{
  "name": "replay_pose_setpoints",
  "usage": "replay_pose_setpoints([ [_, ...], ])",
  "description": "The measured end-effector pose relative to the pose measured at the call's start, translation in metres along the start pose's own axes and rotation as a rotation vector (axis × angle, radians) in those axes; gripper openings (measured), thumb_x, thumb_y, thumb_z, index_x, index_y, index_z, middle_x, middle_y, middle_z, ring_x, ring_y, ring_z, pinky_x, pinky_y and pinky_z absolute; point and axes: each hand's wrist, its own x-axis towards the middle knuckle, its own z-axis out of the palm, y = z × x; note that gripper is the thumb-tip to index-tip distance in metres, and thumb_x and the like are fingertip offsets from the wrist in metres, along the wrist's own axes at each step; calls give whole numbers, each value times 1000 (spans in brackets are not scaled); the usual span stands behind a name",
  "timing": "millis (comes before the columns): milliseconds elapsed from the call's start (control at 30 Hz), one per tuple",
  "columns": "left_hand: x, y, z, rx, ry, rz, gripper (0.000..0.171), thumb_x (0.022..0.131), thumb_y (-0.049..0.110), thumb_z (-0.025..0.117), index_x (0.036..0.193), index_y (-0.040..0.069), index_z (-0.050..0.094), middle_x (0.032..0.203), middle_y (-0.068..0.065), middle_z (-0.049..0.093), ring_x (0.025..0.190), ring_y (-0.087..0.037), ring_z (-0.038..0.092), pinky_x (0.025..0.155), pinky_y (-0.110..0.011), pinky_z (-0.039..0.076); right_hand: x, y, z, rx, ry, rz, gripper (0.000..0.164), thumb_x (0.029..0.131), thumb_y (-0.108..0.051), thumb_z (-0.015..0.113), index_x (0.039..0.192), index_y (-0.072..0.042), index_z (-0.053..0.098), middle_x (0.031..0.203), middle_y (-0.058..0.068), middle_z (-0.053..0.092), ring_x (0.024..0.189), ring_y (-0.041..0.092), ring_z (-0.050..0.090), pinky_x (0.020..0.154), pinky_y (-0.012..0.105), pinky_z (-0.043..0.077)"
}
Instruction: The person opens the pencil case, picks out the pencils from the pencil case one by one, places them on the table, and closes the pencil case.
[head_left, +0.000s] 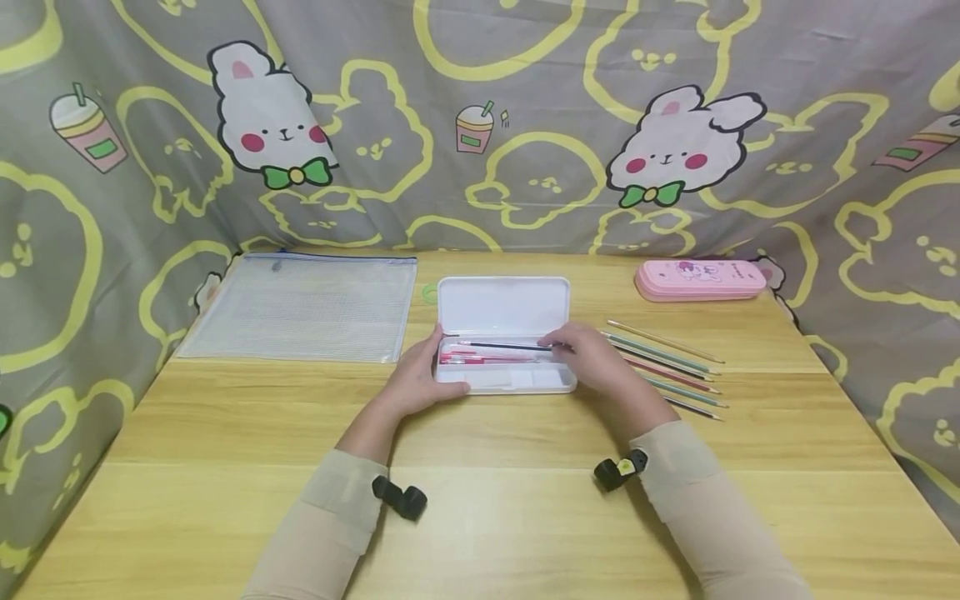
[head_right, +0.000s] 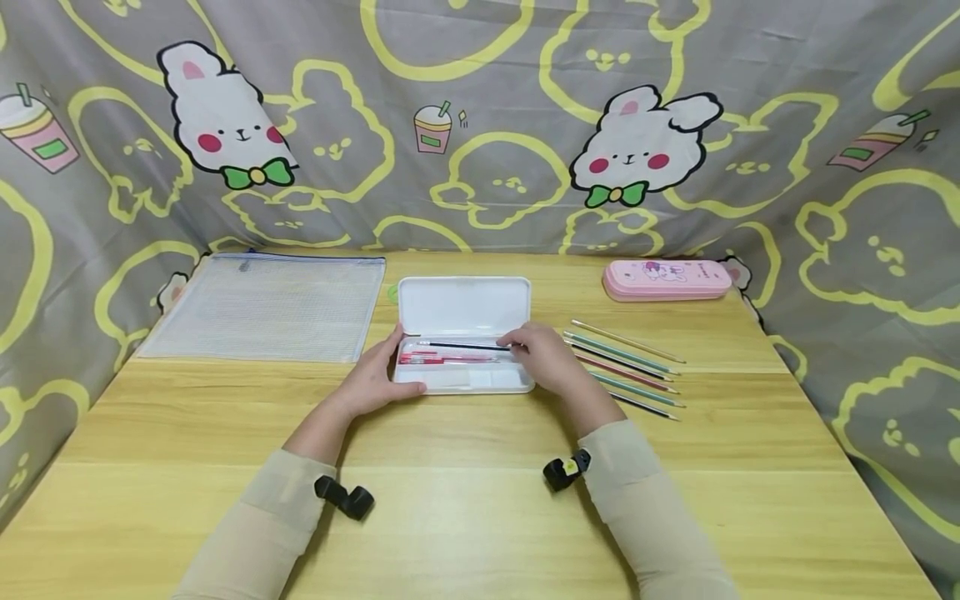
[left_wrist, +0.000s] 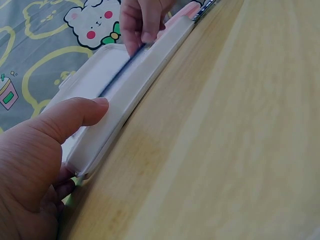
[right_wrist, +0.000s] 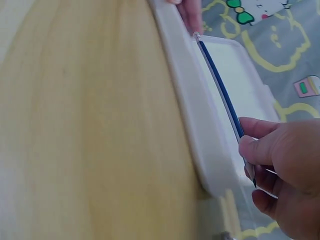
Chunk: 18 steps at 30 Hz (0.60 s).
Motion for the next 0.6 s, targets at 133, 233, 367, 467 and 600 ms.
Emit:
replay_pose_setpoints([
  [133, 0, 0, 0, 6, -3, -1, 118, 72, 43, 81, 158, 9, 8, 162, -17, 24, 148, -37, 24, 121, -51, 22, -12, 5, -14, 44, 37, -12, 26, 94, 2, 54, 112, -3, 72, 115, 19, 68, 110, 35, 61, 98, 52, 48],
  [233, 0, 0, 0, 8, -6, -2, 118, 72, 44, 81, 158, 9, 8, 162, -18, 23, 148, -38, 24, 121, -51, 22, -25, 11, -25, 39, 49, 10, 25, 94, 1, 56, 113, -3, 71, 111, 18, 69, 104, 33, 62, 91, 49, 51],
  [367, 0, 0, 0, 17, -6, 6, 117, 73, 44, 80, 158, 8, 8, 161, -18, 24, 148, -38, 24, 122, -51, 22, -48, 21, -40, -12, 65, 58, 24, 94, 0, 57, 114, -5, 71, 101, 12, 68, 91, 23, 59, 81, 40, 49],
  [467, 0, 0, 0, 21, -4, 16, 117, 73, 43, 81, 158, 6, 9, 161, -20, 24, 148, -39, 24, 121, -52, 22, -68, 30, -49, -51, 88, 90, 25, 93, 0, 58, 115, -5, 71, 102, 12, 68, 92, 22, 58, 81, 40, 48],
  [600, 0, 0, 0, 27, -3, 19, 117, 73, 43, 80, 158, 6, 9, 161, -20, 24, 147, -40, 25, 121, -52, 22, -97, 44, -59, -56, 105, 140, 26, 94, 1, 58, 116, -3, 70, 108, 18, 67, 100, 30, 59, 87, 49, 48],
])
